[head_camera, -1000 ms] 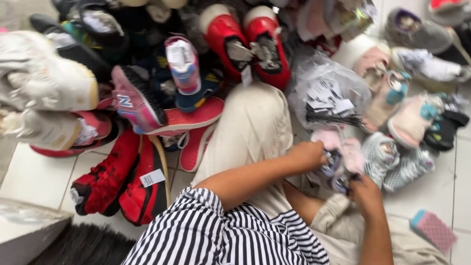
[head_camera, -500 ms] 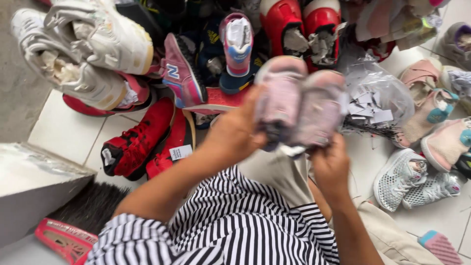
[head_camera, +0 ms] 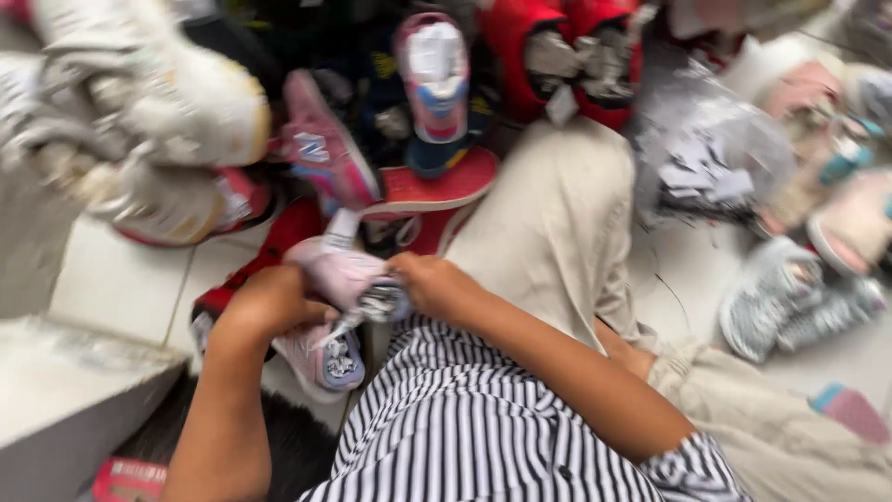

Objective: The person sits on the floor and attaches small paper tags to pairs of children's shoes using pins. They handle a pink pair and a white pair, securing tags to the tongue area of each shoe before placing them aside.

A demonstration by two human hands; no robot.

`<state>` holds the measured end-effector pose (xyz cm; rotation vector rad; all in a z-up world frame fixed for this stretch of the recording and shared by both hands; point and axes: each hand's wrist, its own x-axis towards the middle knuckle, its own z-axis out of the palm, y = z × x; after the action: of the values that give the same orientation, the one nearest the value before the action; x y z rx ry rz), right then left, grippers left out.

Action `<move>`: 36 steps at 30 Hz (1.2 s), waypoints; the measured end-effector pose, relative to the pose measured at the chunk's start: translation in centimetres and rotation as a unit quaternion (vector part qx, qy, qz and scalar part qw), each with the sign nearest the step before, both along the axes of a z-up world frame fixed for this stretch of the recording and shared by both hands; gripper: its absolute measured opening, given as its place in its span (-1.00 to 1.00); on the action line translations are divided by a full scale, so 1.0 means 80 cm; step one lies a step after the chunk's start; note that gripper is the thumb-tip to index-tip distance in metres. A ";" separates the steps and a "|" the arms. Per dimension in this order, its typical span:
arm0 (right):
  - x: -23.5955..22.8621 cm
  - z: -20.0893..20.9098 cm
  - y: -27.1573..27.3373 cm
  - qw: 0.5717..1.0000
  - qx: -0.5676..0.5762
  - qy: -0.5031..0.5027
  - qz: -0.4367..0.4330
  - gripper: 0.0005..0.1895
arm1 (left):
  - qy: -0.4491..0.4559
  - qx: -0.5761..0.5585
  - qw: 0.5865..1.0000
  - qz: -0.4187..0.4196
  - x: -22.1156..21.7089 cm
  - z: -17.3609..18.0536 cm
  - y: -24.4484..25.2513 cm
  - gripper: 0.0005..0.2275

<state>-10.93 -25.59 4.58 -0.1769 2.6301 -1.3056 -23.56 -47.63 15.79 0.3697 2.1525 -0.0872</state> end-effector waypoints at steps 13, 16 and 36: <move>0.010 0.035 -0.004 0.994 -0.049 -0.030 0.094 -0.02 | 0.109 -0.066 0.991 -0.043 -0.017 -0.064 -0.028 -0.58; 0.013 0.023 0.011 0.995 0.049 -0.055 0.066 -0.51 | 0.148 -0.170 0.969 -0.103 -0.023 -0.095 -0.042 -0.61; 0.337 0.000 0.489 0.834 0.221 0.079 -0.500 -0.78 | 0.232 0.323 0.800 -0.449 0.198 -0.037 0.371 -0.69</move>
<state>16.02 13.50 4.56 1.3746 3.1603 -0.7803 -7.73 -17.91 12.83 1.9311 2.2160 0.0385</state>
